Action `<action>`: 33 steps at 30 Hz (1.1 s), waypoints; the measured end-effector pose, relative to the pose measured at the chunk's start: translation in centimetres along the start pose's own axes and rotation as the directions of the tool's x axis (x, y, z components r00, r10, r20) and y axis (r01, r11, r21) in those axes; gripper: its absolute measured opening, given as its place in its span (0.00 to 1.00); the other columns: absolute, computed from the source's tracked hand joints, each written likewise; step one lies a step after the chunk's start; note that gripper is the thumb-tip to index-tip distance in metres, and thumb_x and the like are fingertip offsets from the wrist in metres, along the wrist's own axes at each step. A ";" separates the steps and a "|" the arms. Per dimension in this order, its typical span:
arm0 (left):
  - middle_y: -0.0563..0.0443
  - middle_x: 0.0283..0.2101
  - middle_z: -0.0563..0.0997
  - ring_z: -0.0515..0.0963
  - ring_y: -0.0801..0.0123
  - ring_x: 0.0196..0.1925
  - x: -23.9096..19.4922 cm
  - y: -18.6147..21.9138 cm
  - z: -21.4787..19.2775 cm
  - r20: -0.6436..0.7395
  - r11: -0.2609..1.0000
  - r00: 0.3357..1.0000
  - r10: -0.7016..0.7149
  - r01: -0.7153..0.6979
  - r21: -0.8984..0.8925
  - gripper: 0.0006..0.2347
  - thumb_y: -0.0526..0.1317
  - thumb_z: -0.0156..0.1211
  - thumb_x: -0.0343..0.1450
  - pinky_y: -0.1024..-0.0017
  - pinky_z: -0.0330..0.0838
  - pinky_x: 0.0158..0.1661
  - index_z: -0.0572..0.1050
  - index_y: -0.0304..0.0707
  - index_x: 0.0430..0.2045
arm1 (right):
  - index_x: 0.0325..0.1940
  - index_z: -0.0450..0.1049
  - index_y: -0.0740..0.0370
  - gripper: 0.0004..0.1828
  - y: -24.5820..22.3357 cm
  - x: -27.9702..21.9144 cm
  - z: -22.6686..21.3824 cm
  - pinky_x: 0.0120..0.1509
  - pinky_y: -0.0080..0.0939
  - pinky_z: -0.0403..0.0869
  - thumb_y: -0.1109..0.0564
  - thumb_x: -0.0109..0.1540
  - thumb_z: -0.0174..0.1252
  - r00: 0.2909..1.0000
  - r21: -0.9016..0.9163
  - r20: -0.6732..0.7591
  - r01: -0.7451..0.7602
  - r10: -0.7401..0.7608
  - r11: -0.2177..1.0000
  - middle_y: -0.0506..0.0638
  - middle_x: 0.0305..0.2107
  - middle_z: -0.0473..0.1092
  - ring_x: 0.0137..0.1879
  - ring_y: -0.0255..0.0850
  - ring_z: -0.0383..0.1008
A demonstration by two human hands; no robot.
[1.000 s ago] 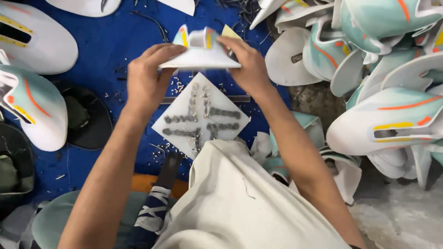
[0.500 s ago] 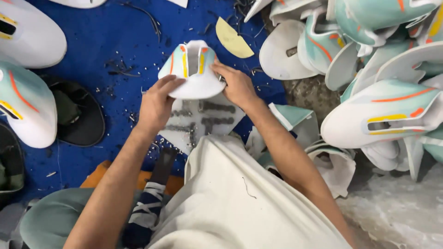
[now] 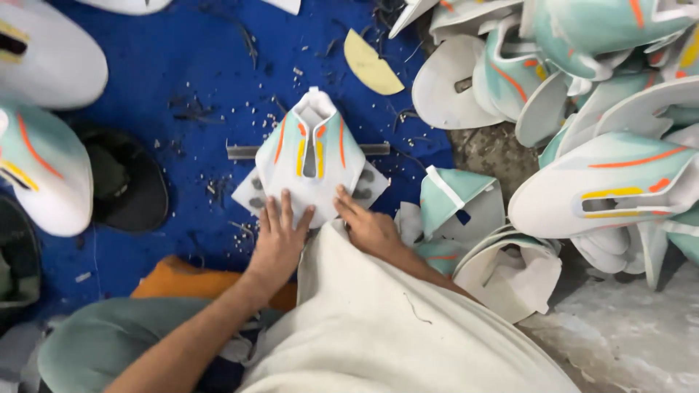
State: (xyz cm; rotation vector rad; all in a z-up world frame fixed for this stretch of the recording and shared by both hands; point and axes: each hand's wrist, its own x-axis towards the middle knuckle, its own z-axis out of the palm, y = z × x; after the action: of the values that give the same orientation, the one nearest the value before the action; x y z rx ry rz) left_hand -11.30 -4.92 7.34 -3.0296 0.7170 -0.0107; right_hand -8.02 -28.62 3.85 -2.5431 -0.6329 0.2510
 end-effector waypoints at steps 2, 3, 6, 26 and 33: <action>0.19 0.62 0.67 0.72 0.28 0.57 0.5 -1.1 0.8 -0.025 0.999 0.999 0.034 -0.035 -0.030 0.21 0.40 0.54 0.67 0.47 0.69 0.54 0.74 0.47 0.57 | 0.65 0.71 0.51 0.31 0.4 0.9 -0.4 0.33 0.49 0.78 0.61 0.57 0.56 0.998 -0.019 0.054 -0.025 0.026 1.000 0.47 0.70 0.62 0.34 0.50 0.80; 0.19 0.61 0.69 0.73 0.30 0.56 0.5 -1.3 1.3 -0.040 0.996 0.998 0.054 -0.057 -0.066 0.20 0.39 0.56 0.69 0.49 0.70 0.53 0.74 0.46 0.57 | 0.63 0.73 0.51 0.28 0.7 1.1 -0.5 0.33 0.50 0.77 0.63 0.58 0.55 0.991 -0.034 0.125 -0.042 0.046 0.999 0.49 0.68 0.65 0.33 0.50 0.80; 0.38 0.56 0.76 0.76 0.42 0.55 3.3 -5.7 -2.5 0.141 0.789 0.926 -0.349 0.372 -0.489 0.17 0.42 0.67 0.69 0.50 0.70 0.53 0.76 0.42 0.52 | 0.50 0.80 0.50 0.15 2.9 5.2 -3.2 0.47 0.48 0.79 0.60 0.61 0.58 0.956 0.229 -0.156 -0.208 0.247 0.951 0.51 0.43 0.78 0.44 0.49 0.82; 0.28 0.58 0.71 0.78 0.38 0.52 3.6 -9.0 1.2 -0.023 0.710 0.905 -0.424 0.316 -0.629 0.27 0.42 0.76 0.63 0.55 0.75 0.50 0.71 0.28 0.52 | 0.53 0.75 0.69 0.09 9.7 7.2 -2.4 0.51 0.41 0.75 0.62 0.70 0.56 0.884 0.943 0.077 -0.215 0.462 0.255 0.58 0.47 0.76 0.44 0.43 0.75; 0.41 0.39 0.76 0.80 0.50 0.36 -7.0 -3.2 -8.6 0.536 0.881 0.796 -0.281 0.435 -0.184 0.30 0.58 0.65 0.64 0.56 0.76 0.32 0.70 0.40 0.57 | 0.60 0.58 0.60 0.17 1.2 12.1 -3.4 0.56 0.41 0.80 0.64 0.67 0.49 0.951 0.955 0.224 -0.257 0.214 0.145 0.60 0.50 0.74 0.53 0.44 0.80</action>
State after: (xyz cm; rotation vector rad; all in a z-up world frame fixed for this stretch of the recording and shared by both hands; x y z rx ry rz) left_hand -16.23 0.90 16.01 -3.1613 0.0861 0.9156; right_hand 3.99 -25.20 5.48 -1.2646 0.0523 0.5923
